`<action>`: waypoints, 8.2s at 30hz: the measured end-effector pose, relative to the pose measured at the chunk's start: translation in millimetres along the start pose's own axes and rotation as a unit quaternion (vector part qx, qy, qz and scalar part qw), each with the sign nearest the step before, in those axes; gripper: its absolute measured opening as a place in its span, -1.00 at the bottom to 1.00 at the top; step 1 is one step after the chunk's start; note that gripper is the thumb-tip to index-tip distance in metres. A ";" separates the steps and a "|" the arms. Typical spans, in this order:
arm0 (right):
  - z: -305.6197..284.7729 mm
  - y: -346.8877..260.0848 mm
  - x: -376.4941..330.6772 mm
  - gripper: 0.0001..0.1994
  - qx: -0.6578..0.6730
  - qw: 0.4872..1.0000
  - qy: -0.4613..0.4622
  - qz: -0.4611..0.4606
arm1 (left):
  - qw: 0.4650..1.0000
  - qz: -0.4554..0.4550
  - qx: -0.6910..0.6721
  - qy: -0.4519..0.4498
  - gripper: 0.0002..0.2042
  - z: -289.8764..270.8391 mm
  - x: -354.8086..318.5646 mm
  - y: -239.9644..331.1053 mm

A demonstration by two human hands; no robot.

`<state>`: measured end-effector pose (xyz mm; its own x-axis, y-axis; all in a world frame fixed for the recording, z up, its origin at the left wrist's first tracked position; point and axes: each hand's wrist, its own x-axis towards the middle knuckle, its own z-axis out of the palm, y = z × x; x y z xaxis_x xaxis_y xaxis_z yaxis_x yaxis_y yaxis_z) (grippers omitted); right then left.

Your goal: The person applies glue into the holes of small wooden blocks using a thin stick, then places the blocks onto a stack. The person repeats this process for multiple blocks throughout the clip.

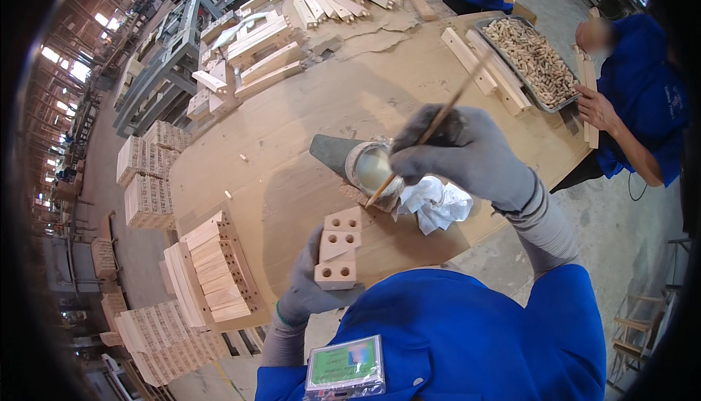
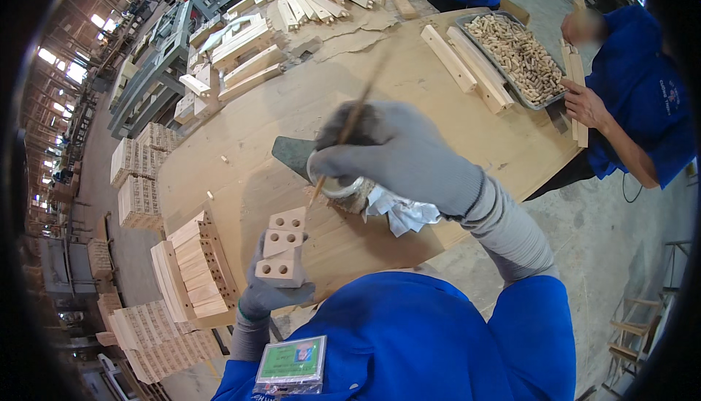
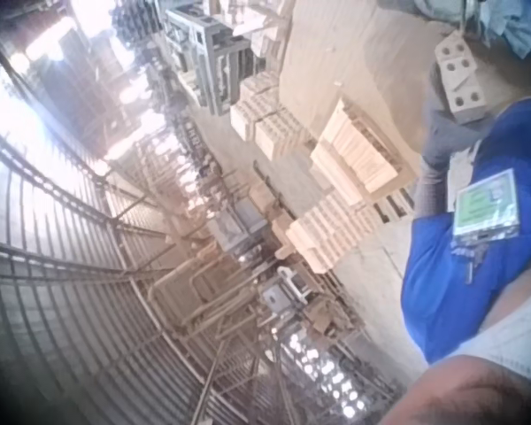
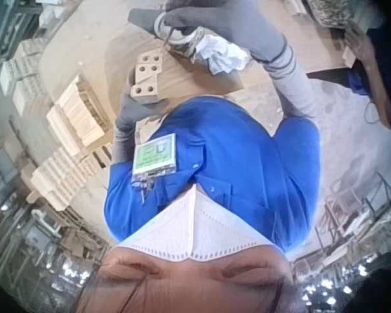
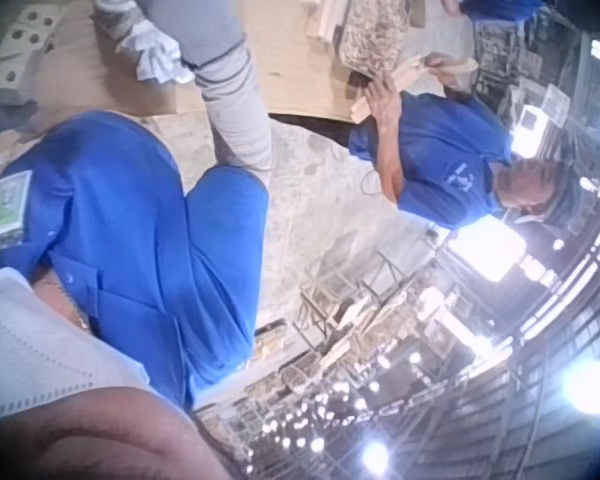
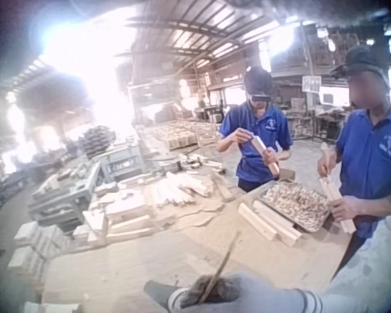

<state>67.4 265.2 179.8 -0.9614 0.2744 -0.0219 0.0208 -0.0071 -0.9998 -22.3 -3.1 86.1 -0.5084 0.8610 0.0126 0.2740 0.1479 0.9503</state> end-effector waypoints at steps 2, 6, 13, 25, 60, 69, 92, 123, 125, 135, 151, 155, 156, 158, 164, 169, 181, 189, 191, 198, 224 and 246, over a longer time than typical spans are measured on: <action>-13.2 33.4 -4.8 -0.78 0.000 0.998 0.060 0.017 | 1.000 0.011 0.025 0.005 -0.04 -6.4 -5.7 -8.8; -19.7 100.8 -12.6 -0.83 0.022 0.991 0.117 0.059 | 0.998 -0.034 0.044 0.019 -0.03 -12.8 -12.2 -7.7; -11.3 109.3 -9.0 -0.78 -0.066 0.983 0.115 0.126 | 0.994 -0.034 0.096 0.026 -0.03 -10.7 -19.8 -21.0; -12.5 104.9 -32.3 -0.89 0.150 0.974 0.153 0.077 | 0.994 -0.026 0.109 0.006 -0.06 -5.7 -15.9 -18.1; 9.3 38.5 -34.4 -0.81 0.202 0.974 0.077 0.068 | 0.997 -0.009 0.062 -0.042 -0.06 9.8 -12.1 -6.4; 25.9 21.8 -24.4 -0.85 0.096 0.994 -0.044 0.026 | 0.994 -0.058 0.028 -0.090 0.03 14.0 -10.6 -1.7; 30.7 14.7 -23.9 -0.86 0.164 0.981 0.003 0.104 | 0.995 -0.065 -0.003 -0.072 0.00 15.4 -7.4 1.5; 25.3 20.7 -20.1 -0.84 0.136 0.988 -0.066 0.035 | 0.994 -0.061 0.030 -0.087 -0.03 17.2 -0.5 -0.9; 24.6 17.2 -20.3 -0.85 0.128 0.989 -0.060 0.038 | 0.994 -0.068 0.011 -0.089 -0.03 16.8 0.0 -1.5; -12.0 78.6 -5.0 -0.88 -0.009 0.992 0.120 0.040 | 0.997 -0.072 -0.012 0.002 -0.05 10.1 -14.8 -8.4; 13.6 137.3 -34.9 -0.85 -0.080 0.986 0.117 -0.083 | 0.996 -0.085 0.035 0.013 -0.06 1.8 -18.8 -15.5; 26.0 130.6 -48.1 -0.85 0.190 0.964 0.163 -0.088 | 0.995 -0.100 0.027 -0.001 -0.07 4.6 -14.7 -7.1; 25.8 117.2 -46.6 -0.84 0.206 0.962 0.172 -0.049 | 0.994 -0.104 0.038 -0.011 -0.07 4.9 -12.5 -4.5; 19.3 81.4 -41.8 -0.83 0.238 0.952 0.191 0.028 | 0.994 -0.099 0.037 -0.011 -0.07 8.0 -11.1 -3.5; 17.0 22.3 -28.5 -0.75 0.141 0.985 0.033 0.096 | 0.994 -0.077 0.068 -0.031 -0.05 10.8 -10.7 -0.3; 24.4 13.2 -25.1 -0.74 0.141 0.984 -0.017 0.106 | 0.994 -0.066 0.084 -0.036 -0.05 11.1 -9.1 3.1; 29.0 15.7 -20.8 -0.84 0.063 0.994 -0.047 0.070 | 0.993 -0.089 0.066 -0.047 -0.04 13.9 -7.9 5.3; 14.2 20.0 -12.4 -0.85 0.091 0.994 0.002 0.063 | 0.990 -0.129 0.028 -0.045 -0.05 12.6 -5.8 4.5; -0.9 33.8 -6.5 -0.86 0.000 0.998 0.051 0.045 | 0.993 -0.114 -0.002 -0.024 -0.04 12.0 -13.5 -5.1; -14.7 108.2 1.0 -0.71 -0.022 0.994 0.107 0.025 | 0.994 -0.109 0.017 0.004 -0.03 6.2 -19.1 -13.9; 26.0 11.5 -34.3 -0.85 0.180 0.980 -0.014 0.082 | 0.992 -0.107 0.049 -0.051 -0.05 9.9 0.2 0.0; 38.4 13.1 -22.0 -0.82 0.027 0.995 -0.091 -0.007 | 0.990 -0.114 0.049 -0.060 -0.02 9.4 -3.0 -11.3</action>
<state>78.3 222.1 167.2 -0.9953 0.0965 -0.0019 -0.0036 -0.0566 -0.9984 -16.2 -2.9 72.4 -0.4673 0.8505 -0.2412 0.2444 0.3864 0.8894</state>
